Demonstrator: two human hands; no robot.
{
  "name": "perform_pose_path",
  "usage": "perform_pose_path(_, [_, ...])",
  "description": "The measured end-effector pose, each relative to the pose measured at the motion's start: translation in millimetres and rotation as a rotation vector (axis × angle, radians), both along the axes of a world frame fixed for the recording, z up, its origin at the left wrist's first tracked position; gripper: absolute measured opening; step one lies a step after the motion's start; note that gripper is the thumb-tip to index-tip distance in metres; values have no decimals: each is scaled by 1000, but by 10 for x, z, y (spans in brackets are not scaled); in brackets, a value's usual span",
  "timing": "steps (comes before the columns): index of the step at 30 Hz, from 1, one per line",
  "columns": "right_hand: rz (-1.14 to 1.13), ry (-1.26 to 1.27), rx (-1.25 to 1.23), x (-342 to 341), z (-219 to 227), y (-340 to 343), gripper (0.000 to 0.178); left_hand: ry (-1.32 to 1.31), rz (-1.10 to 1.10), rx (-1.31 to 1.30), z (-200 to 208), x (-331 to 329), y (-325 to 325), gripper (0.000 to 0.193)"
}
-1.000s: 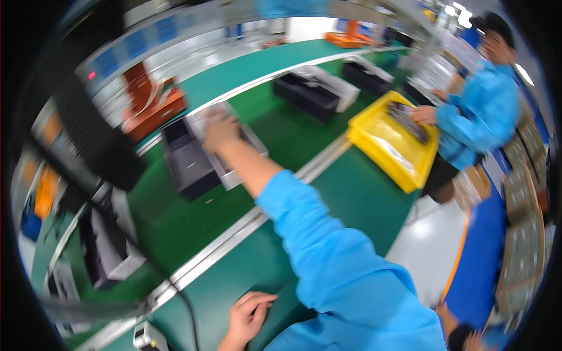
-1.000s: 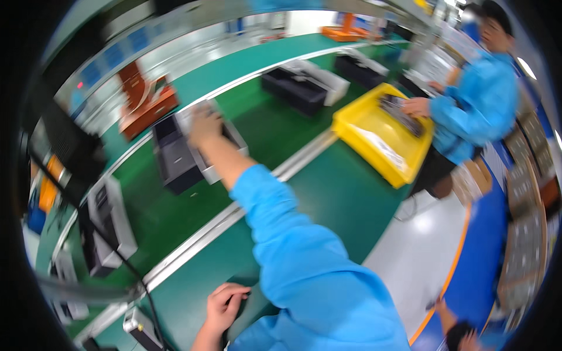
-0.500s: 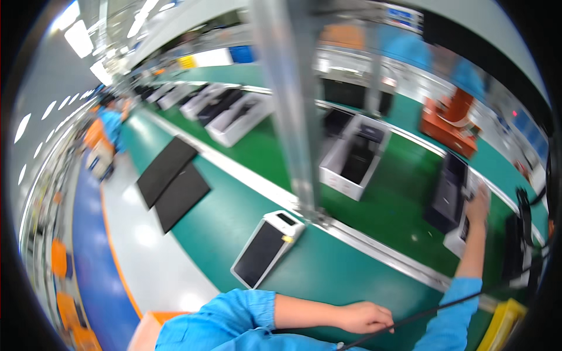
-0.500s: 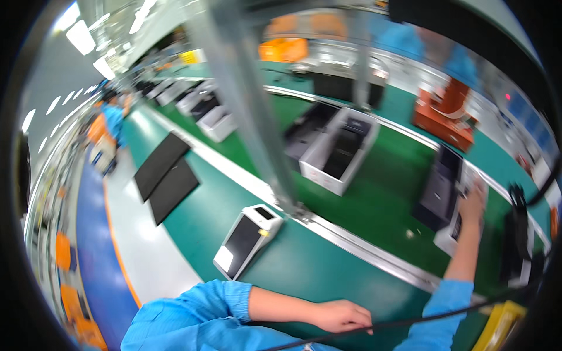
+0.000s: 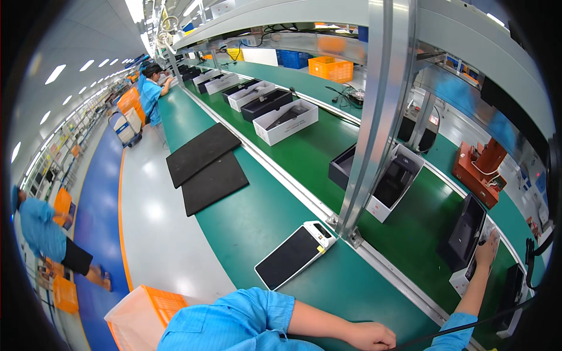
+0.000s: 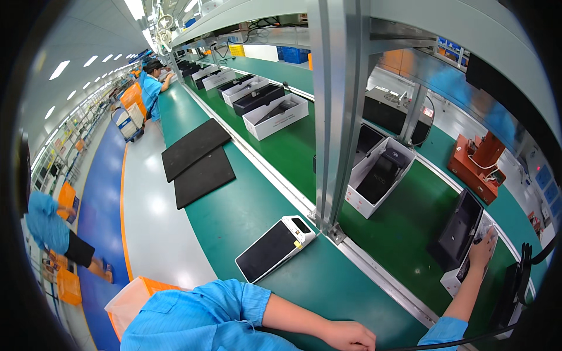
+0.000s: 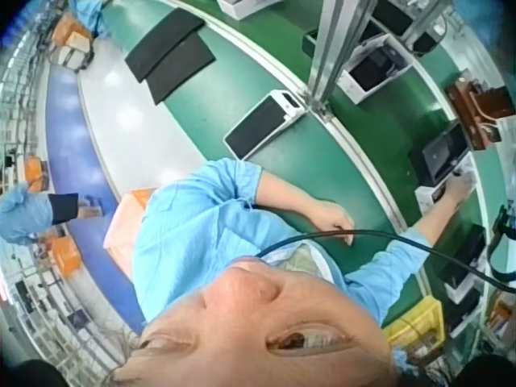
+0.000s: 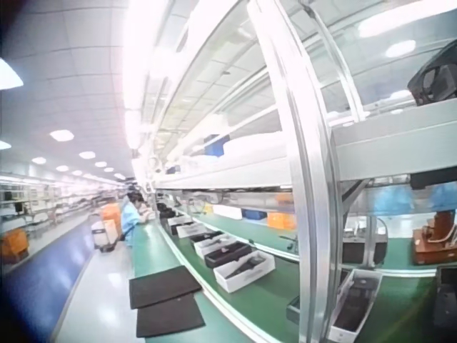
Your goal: Packing electronic devices and components into boxes on a conveyor belt production line.
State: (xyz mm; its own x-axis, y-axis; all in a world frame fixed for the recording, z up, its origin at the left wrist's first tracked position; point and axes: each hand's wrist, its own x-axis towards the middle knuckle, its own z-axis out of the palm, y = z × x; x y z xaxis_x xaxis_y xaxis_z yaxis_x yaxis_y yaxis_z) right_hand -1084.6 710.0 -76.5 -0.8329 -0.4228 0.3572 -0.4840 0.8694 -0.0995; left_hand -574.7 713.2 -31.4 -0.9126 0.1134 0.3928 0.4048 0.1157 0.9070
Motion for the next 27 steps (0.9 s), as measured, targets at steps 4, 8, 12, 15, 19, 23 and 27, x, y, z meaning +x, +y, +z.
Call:
perform_pose_path(4, [-24, -41, -3, 26, -1, -104, 86, 39, 6, -15, -2, 15, 2, 17])
perform_pose_path(8, [-62, -61, 20, 55, -5, -135, 85, 39, 20, -8, 4, 29, 16, 16])
perform_pose_path(12, [-54, -39, 16, 36, -13, -153, 88, 49, 27, -25, -21, 0, 56, 16])
perform_pose_path(15, [-43, -49, 50, 50, -17, -202, 91, 61, 52, -47, 33, 41, 38, 16])
perform_pose_path(19, [-40, -43, 38, 85, -28, -240, 90, 54, 22, -10, 51, 46, 48, 16])
perform_pose_path(23, [-36, -46, 39, 122, 0, -303, 89, 102, 17, -29, 58, 43, 46, 16])
perform_pose_path(27, [-41, -38, 51, 210, 58, -344, 88, 113, 16, -34, 114, 101, 32, 16])
